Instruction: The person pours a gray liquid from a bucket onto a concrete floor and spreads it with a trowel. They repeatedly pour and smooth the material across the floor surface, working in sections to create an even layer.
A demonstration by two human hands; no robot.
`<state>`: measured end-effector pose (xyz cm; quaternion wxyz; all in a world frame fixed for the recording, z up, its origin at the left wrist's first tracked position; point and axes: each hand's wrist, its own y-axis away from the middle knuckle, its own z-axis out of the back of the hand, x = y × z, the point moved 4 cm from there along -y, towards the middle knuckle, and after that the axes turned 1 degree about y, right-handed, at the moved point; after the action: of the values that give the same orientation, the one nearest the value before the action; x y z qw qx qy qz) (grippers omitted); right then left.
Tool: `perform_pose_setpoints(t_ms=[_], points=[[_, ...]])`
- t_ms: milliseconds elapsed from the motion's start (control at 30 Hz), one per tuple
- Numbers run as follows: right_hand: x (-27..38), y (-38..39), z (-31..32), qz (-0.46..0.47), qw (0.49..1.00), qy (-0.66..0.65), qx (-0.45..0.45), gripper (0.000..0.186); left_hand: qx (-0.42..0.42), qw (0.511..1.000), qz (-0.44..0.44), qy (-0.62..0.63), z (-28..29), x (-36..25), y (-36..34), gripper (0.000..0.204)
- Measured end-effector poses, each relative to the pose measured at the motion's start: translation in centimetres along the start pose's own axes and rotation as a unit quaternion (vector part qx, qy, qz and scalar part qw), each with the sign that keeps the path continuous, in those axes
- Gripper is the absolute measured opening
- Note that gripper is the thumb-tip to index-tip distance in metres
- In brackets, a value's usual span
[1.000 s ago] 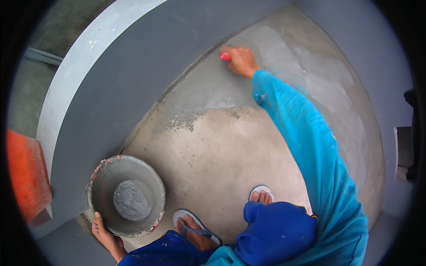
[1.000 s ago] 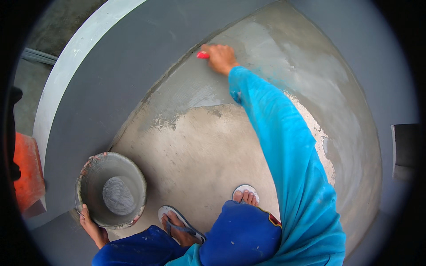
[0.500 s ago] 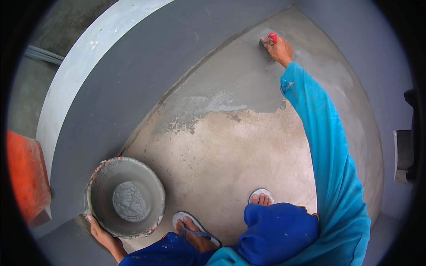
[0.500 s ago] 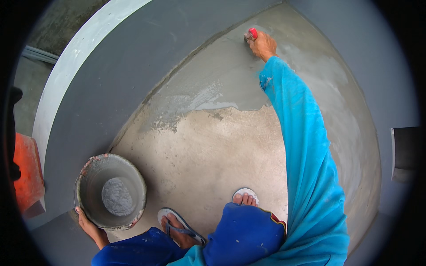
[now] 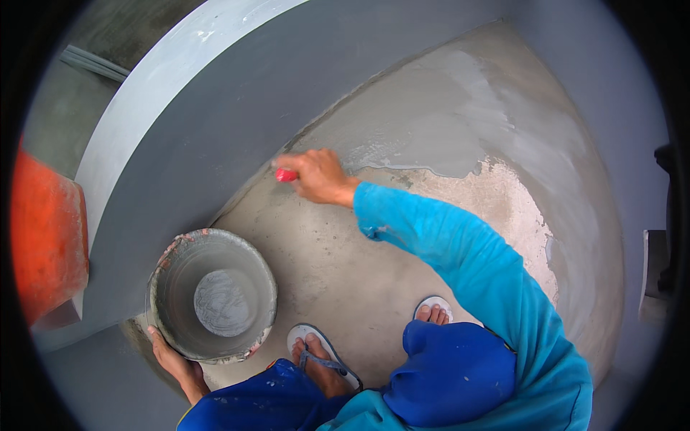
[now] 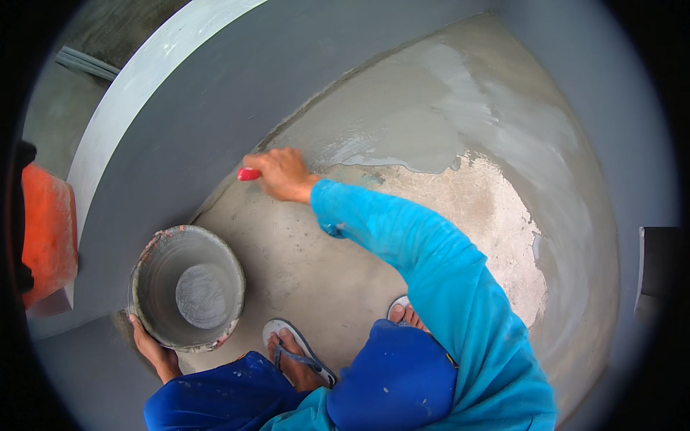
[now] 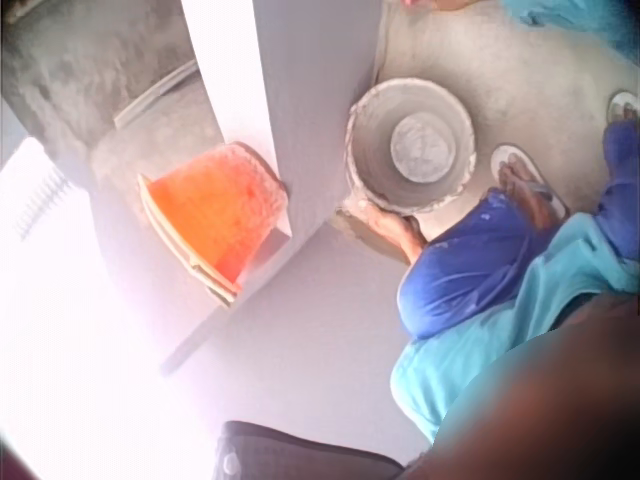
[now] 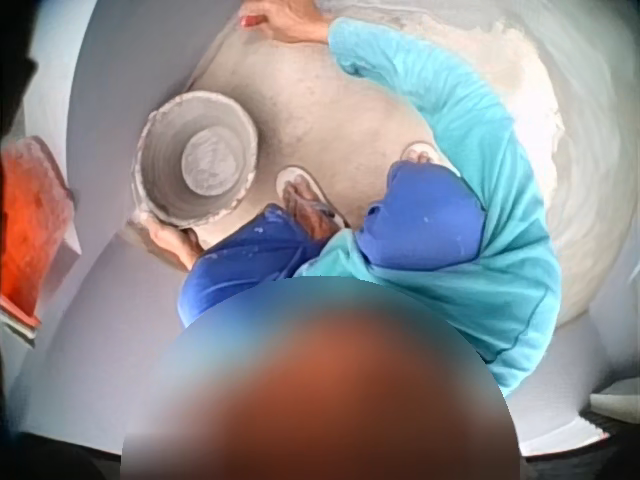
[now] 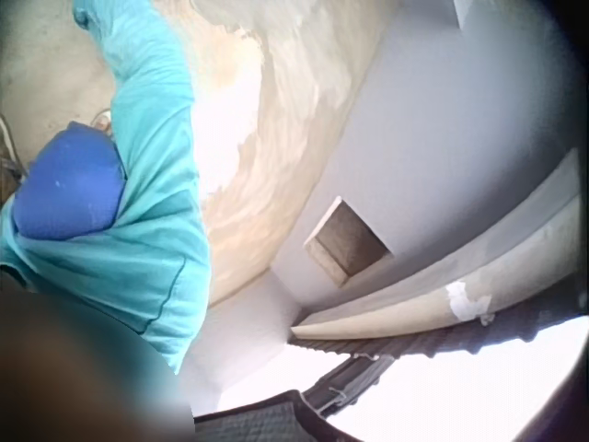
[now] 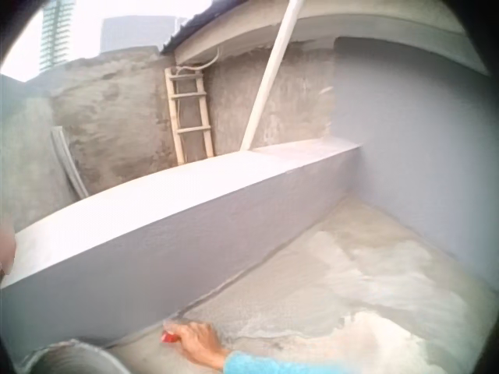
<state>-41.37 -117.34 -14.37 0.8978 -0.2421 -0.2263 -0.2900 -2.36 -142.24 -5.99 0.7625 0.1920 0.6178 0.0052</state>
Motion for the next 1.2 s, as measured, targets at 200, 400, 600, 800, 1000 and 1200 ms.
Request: perform_pose_setpoints(t_ms=[200,400,600,800,1000,1200], points=[[0.0,2.8,1.6,-0.172,0.961,-0.211,-0.05,0.019,-0.039,0.998,0.006,0.039,2.0,-0.1,2.1,0.062],[-19.6,16.1,17.6,-0.343,0.911,-0.093,-0.21,0.02,-0.031,0.998,0.028,0.049,0.0,0.6,1.9,0.062],[-28.4,31.5,31.7,-0.476,0.826,0.14,-0.268,0.017,-0.014,1.0,0.003,0.01,-0.3,0.5,2.8,0.058],[-29.6,35.2,37.1,-0.548,0.728,0.368,-0.188,0.019,-0.034,0.997,-0.021,-0.067,-1.5,0.4,6.1,0.052],[-23.6,15.8,23.1,-0.328,0.922,0.17,-0.117,0.017,0.005,0.999,-0.024,-0.033,-4.4,-0.2,7.0,0.062],[-22.1,7.4,18.2,-0.293,0.925,-0.149,-0.193,0.014,0.012,0.998,-0.034,-0.049,-4.9,0.5,7.2,0.061]])
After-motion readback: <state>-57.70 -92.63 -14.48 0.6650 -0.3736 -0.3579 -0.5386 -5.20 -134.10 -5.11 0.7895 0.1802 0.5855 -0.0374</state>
